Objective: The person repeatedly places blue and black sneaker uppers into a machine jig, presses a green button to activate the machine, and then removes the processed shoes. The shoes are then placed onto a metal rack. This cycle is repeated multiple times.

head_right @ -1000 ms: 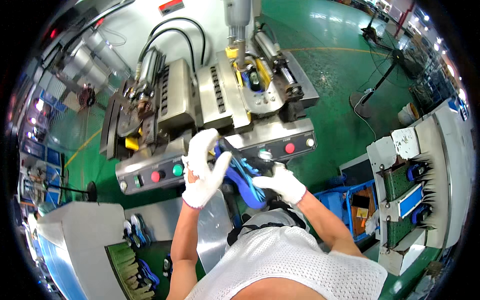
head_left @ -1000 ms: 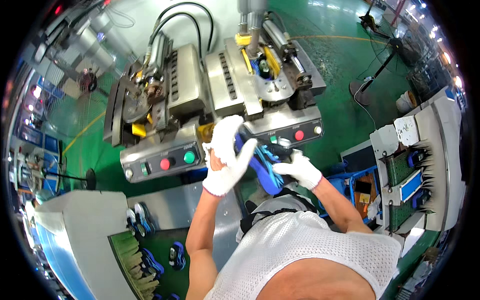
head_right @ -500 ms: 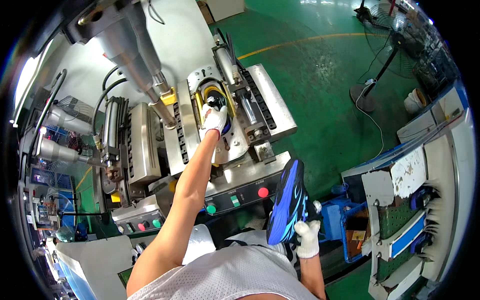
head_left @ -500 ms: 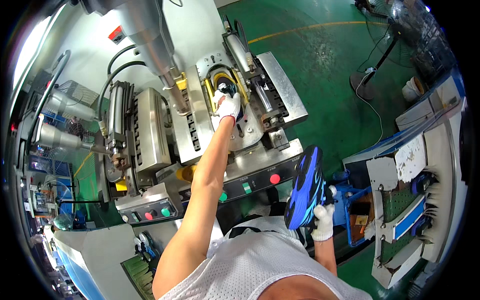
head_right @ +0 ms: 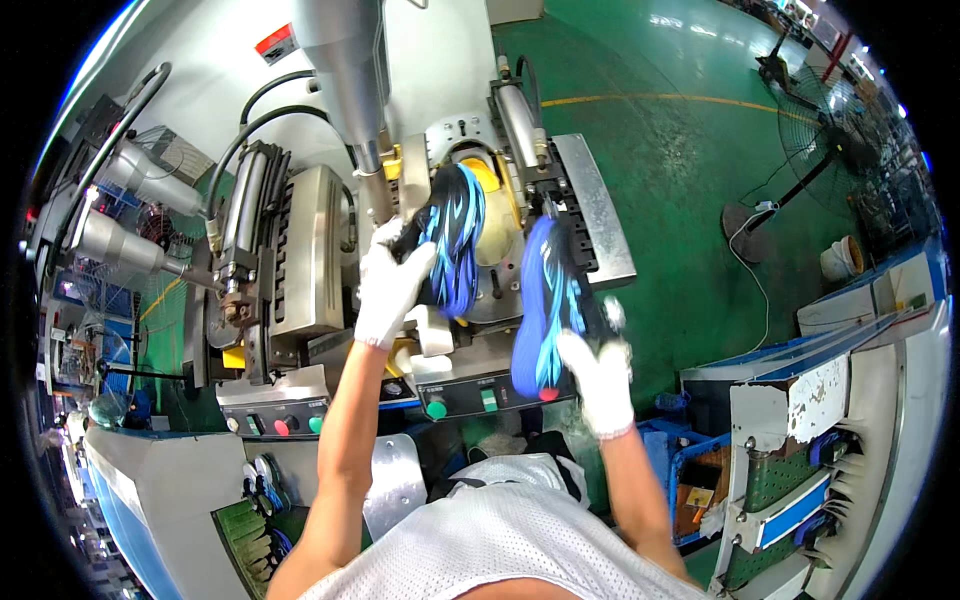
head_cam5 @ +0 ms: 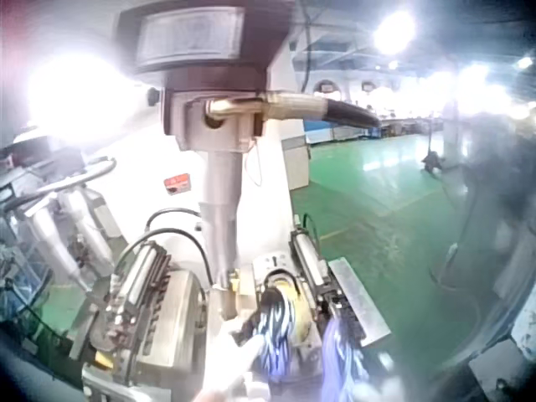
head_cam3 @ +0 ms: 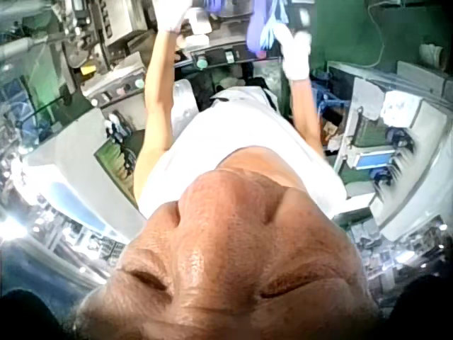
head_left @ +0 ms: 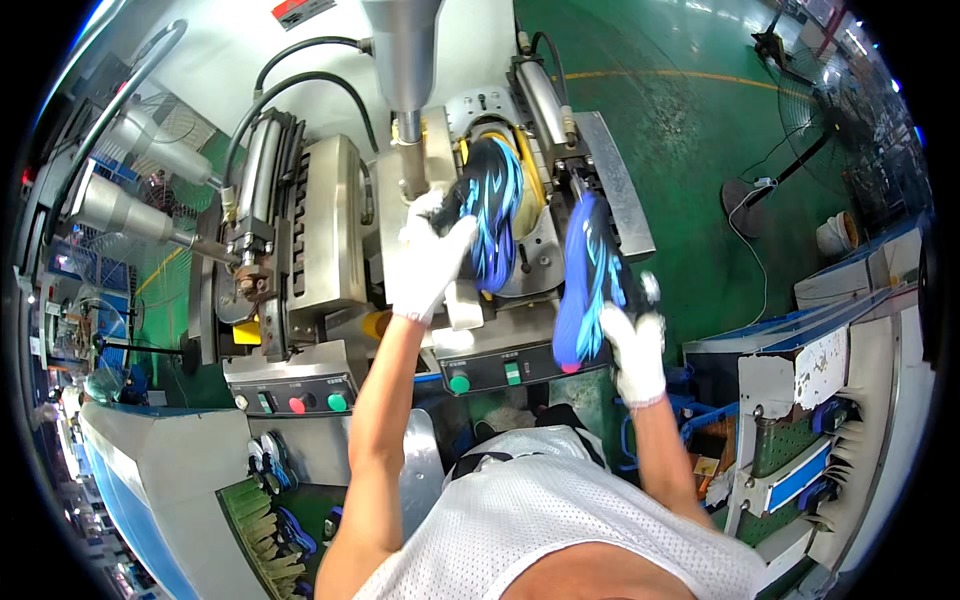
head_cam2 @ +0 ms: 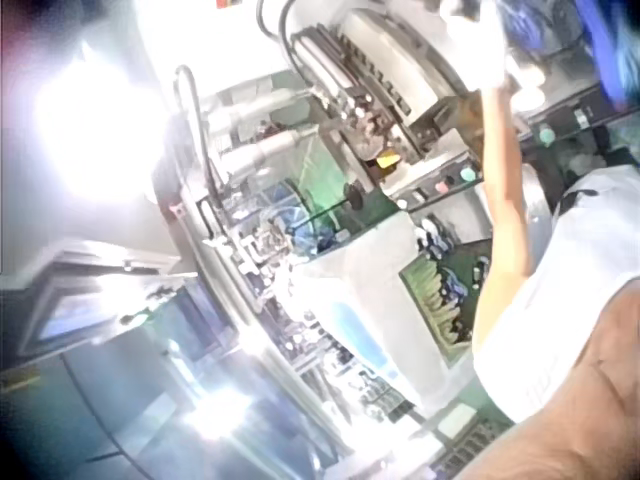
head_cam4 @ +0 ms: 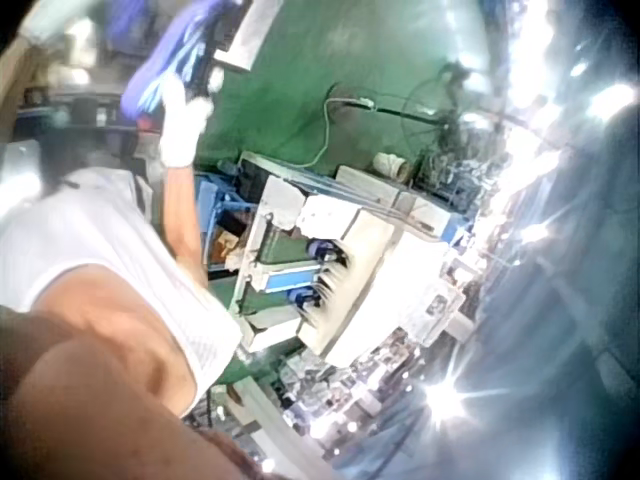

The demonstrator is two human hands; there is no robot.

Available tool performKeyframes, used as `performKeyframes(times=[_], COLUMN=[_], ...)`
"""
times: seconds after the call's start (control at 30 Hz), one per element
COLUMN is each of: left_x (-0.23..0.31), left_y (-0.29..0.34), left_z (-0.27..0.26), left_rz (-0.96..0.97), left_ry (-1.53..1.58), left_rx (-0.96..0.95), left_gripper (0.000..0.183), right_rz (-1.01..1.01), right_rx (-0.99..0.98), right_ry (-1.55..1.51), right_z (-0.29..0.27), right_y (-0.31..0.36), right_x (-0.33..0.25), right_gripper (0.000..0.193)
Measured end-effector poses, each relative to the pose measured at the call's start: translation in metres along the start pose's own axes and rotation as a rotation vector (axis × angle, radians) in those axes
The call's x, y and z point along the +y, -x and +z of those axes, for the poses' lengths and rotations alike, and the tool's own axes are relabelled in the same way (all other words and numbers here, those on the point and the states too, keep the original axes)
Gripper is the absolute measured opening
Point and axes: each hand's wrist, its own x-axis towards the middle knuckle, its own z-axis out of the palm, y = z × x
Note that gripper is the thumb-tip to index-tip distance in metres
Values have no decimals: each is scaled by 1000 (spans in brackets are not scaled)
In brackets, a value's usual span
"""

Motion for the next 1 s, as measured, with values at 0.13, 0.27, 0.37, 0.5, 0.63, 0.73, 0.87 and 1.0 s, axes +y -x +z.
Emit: performKeyframes(times=[0.13,0.27,0.37,0.5,0.63,0.73,0.87,1.0], left_x=[-26,-52,-112,-151,-227,-289,-330,-341], left_y=[119,237,343,438,487,471,443,453], left_z=[-78,-135,-157,-156,-142,-122,-86,-69], left_rz=[7,-275,-724,-959,-831,-791,-1033,-987], left_ry=[182,142,-24,-60,-93,-201,-318,-166], left_rx=[-138,-206,-64,371,678,632,491,556], left_gripper=[54,57,61,62,55,65,70,87], right_rz=[142,-182,-419,-342,-453,-427,-443,-951], right_rx=[-296,-148,35,-29,32,-196,-230,-151], right_ry=[-7,750,1113,922,953,1105,1069,775], right_z=[77,167,230,226,240,212,198,227], right_y=[-139,-261,-289,-305,-295,-324,-311,-77], right_x=[-44,-6,75,99,88,90,71,52], right_gripper=[36,48,52,55,54,60,47,72])
